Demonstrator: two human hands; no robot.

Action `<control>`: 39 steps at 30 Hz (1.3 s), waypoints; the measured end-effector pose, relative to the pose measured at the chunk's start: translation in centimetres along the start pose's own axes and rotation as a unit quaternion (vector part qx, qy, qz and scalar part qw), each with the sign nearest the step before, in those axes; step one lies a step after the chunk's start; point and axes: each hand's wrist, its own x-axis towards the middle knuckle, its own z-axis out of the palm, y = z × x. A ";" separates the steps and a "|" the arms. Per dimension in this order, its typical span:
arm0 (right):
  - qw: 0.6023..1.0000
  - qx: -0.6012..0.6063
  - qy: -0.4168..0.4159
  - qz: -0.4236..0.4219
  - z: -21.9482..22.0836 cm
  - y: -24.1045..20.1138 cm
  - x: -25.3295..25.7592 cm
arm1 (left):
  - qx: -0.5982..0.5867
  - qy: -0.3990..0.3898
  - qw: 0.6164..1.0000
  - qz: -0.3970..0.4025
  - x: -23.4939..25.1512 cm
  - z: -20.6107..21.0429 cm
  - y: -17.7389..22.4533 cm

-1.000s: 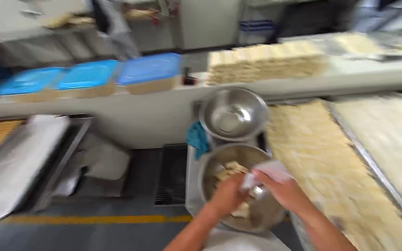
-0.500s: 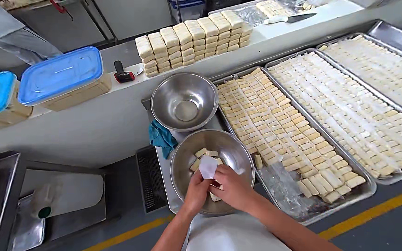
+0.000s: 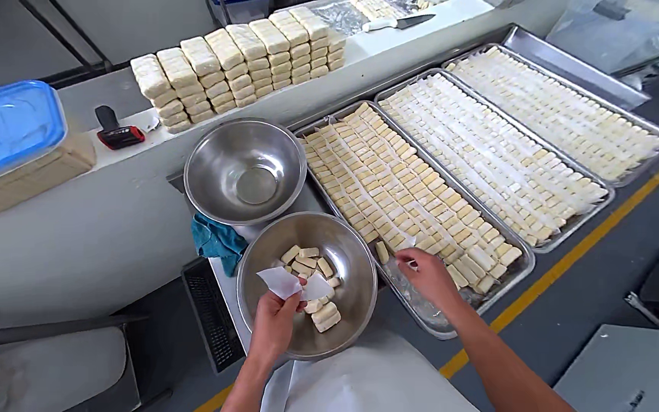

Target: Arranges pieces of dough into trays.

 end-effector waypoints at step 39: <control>0.998 -0.009 0.009 0.064 -0.9 6.1 3.5 | 0.269 -0.090 0.959 -0.013 -0.7 -1.9 -3.7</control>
